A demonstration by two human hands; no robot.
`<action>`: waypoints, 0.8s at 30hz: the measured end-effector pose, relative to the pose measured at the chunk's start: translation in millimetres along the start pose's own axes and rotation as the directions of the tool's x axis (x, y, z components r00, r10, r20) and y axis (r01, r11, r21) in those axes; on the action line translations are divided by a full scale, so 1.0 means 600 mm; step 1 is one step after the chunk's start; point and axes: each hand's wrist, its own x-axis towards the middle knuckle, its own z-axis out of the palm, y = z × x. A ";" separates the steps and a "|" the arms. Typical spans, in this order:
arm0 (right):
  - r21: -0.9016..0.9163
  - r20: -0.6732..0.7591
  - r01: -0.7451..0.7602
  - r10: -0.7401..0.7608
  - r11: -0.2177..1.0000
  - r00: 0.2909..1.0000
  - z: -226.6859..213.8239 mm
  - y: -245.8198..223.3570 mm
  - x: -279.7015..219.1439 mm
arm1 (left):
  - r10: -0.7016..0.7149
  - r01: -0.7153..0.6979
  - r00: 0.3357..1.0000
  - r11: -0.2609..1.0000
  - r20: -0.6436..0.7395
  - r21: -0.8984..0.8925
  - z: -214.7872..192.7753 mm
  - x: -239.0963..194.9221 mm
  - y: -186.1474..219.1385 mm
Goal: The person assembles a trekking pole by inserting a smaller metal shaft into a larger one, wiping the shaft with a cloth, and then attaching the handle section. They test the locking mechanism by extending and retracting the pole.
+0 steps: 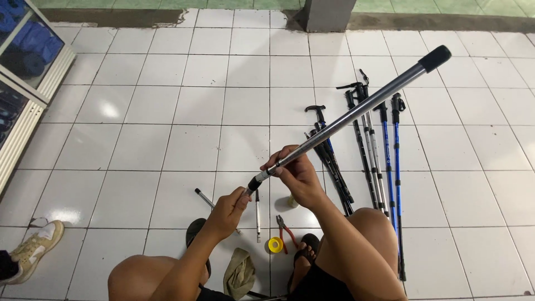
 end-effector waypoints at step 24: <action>0.140 -0.088 -0.145 0.158 0.979 0.983 -0.050 -0.027 0.043 | -0.036 0.129 0.971 0.909 0.234 -0.396 0.061 0.031 -0.022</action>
